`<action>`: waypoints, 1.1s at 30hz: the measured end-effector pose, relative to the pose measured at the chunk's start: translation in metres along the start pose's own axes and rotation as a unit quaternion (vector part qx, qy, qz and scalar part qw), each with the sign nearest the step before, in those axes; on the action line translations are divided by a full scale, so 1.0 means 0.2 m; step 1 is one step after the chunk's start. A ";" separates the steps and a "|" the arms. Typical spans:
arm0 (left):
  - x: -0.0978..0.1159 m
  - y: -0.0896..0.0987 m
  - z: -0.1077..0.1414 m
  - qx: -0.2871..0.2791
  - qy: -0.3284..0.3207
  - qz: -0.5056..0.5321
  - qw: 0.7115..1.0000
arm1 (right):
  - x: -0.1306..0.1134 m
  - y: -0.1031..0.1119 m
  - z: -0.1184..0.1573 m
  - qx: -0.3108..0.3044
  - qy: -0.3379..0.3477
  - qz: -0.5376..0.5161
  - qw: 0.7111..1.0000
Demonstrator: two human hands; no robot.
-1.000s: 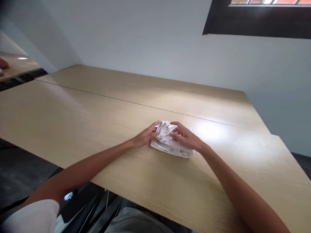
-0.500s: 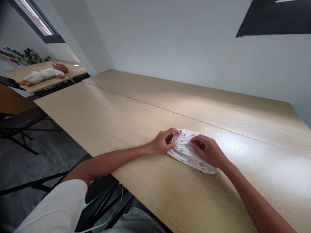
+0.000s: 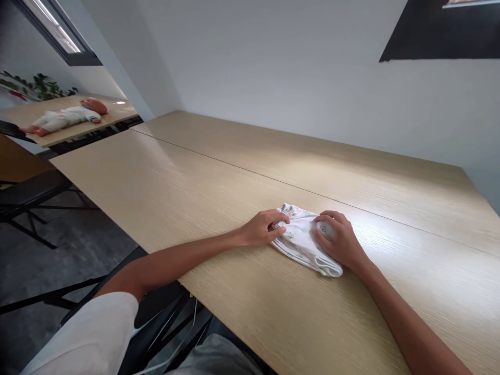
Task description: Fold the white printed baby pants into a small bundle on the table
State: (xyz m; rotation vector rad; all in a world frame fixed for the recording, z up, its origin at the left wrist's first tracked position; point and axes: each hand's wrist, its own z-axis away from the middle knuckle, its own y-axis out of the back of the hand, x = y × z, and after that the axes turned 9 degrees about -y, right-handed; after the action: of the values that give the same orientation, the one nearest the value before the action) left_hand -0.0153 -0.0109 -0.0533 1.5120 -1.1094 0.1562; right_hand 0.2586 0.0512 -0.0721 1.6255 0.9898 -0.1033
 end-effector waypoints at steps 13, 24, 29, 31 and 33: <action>-0.02 0.08 0.00 0.028 -0.130 -0.206 0.970 | -0.12 0.02 0.06 -0.034 0.136 0.048 0.989; -0.08 0.06 0.01 -0.145 -0.189 -0.135 0.962 | -0.18 0.00 0.05 -0.103 0.167 0.042 0.980; -0.12 0.10 -0.02 -0.128 -0.225 -0.126 0.958 | -0.17 -0.01 0.06 -0.069 0.178 0.031 0.981; -0.10 0.09 -0.03 -0.110 -0.260 -0.114 0.953 | -0.17 -0.02 0.07 -0.051 0.178 0.024 0.982; -0.07 0.07 -0.02 -0.110 -0.282 -0.084 0.949 | -0.17 -0.02 0.06 -0.046 0.187 0.012 0.981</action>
State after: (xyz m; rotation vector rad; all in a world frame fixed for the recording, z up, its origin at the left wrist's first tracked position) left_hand -0.0315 0.0023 -0.0519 1.4746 -1.3799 -0.5341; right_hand 0.2400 0.0227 -0.0608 1.6015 1.2392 0.2708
